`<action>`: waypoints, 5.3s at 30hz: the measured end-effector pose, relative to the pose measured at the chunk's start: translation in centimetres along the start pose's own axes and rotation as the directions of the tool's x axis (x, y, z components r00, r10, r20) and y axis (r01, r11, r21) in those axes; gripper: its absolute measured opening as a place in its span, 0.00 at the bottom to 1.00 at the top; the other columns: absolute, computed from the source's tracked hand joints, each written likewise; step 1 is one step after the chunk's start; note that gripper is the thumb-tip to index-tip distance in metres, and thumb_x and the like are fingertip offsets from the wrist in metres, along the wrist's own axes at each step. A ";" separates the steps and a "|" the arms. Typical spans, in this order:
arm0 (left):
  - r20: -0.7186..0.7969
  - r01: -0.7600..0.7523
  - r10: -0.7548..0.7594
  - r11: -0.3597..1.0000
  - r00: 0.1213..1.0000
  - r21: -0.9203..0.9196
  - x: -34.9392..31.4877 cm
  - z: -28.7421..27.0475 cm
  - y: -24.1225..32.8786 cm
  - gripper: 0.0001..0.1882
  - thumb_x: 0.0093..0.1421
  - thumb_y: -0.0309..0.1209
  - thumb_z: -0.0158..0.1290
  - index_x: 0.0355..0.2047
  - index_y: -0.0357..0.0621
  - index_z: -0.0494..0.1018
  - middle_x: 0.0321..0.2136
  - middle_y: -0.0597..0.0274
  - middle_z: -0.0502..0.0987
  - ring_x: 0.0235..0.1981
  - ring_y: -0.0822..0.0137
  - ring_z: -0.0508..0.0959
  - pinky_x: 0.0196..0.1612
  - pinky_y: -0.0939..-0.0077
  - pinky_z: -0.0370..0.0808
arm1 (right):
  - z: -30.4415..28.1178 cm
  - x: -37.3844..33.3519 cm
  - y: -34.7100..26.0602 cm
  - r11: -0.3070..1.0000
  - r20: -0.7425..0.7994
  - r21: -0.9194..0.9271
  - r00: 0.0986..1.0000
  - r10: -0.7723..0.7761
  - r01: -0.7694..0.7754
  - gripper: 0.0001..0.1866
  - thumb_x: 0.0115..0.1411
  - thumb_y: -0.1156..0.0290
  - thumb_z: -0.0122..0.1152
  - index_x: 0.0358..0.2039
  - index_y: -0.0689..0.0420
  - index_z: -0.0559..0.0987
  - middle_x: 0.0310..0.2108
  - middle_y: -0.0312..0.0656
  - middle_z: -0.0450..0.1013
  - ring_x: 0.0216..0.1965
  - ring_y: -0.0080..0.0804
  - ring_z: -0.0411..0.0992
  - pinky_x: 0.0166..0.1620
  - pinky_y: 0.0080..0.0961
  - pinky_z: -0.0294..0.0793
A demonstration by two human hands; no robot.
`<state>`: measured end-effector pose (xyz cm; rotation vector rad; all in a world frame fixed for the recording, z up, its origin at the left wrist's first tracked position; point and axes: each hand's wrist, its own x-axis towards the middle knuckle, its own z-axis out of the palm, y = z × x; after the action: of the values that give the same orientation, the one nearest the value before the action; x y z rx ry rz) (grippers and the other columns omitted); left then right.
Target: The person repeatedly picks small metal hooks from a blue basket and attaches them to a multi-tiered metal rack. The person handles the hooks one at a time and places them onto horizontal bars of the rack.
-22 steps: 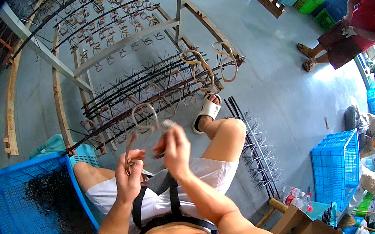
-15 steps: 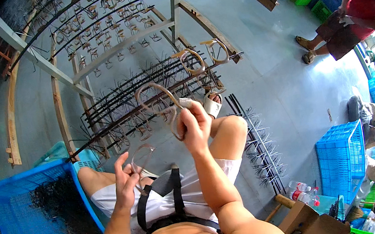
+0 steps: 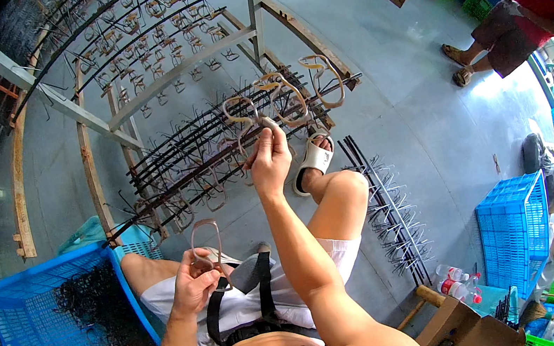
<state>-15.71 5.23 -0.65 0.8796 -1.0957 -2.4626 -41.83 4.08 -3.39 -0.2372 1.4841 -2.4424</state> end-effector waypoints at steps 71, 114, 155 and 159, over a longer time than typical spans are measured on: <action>-0.470 -0.307 0.739 0.646 0.483 0.699 2.7 -9.5 7.0 0.08 0.60 0.26 0.51 0.37 0.33 0.73 0.28 0.58 0.77 0.29 0.72 0.77 0.36 0.78 0.77 | 0.3 -0.8 -0.1 0.961 0.301 -0.262 0.953 -0.011 0.094 0.12 0.65 0.70 0.45 0.42 0.65 0.71 0.14 0.32 0.62 0.13 0.15 0.60 0.15 0.17 0.66; -0.802 -0.399 0.275 0.916 0.530 0.050 -5.5 -7.3 3.7 0.13 0.58 0.34 0.51 0.39 0.38 0.69 0.37 0.56 0.70 0.35 0.70 0.69 0.40 0.78 0.66 | 1.2 -9.6 -4.7 0.539 0.735 -0.377 0.597 -0.320 0.753 0.16 0.54 0.72 0.57 0.41 0.63 0.67 0.37 0.52 0.62 0.39 0.50 0.61 0.43 0.41 0.62; -0.530 -0.313 0.695 0.705 0.486 0.637 4.0 -10.7 6.7 0.09 0.57 0.29 0.55 0.31 0.34 0.74 0.23 0.62 0.76 0.23 0.75 0.74 0.28 0.83 0.73 | 5.3 -5.5 0.9 0.954 0.190 -0.289 0.982 -0.021 0.077 0.13 0.65 0.66 0.42 0.25 0.58 0.66 0.12 0.32 0.60 0.11 0.18 0.57 0.15 0.19 0.59; -0.530 -0.325 0.677 0.722 0.510 0.610 3.1 -9.2 7.7 0.08 0.57 0.28 0.55 0.32 0.33 0.75 0.26 0.60 0.78 0.25 0.74 0.76 0.30 0.84 0.74 | 6.3 -6.8 0.6 0.948 0.110 -0.309 0.993 -0.045 0.077 0.11 0.65 0.68 0.41 0.27 0.59 0.67 0.13 0.32 0.59 0.11 0.17 0.58 0.14 0.18 0.59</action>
<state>-12.02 -6.61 -0.90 1.2675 -1.3335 -1.1512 -33.53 0.66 -1.06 -0.4707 1.8381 -2.1905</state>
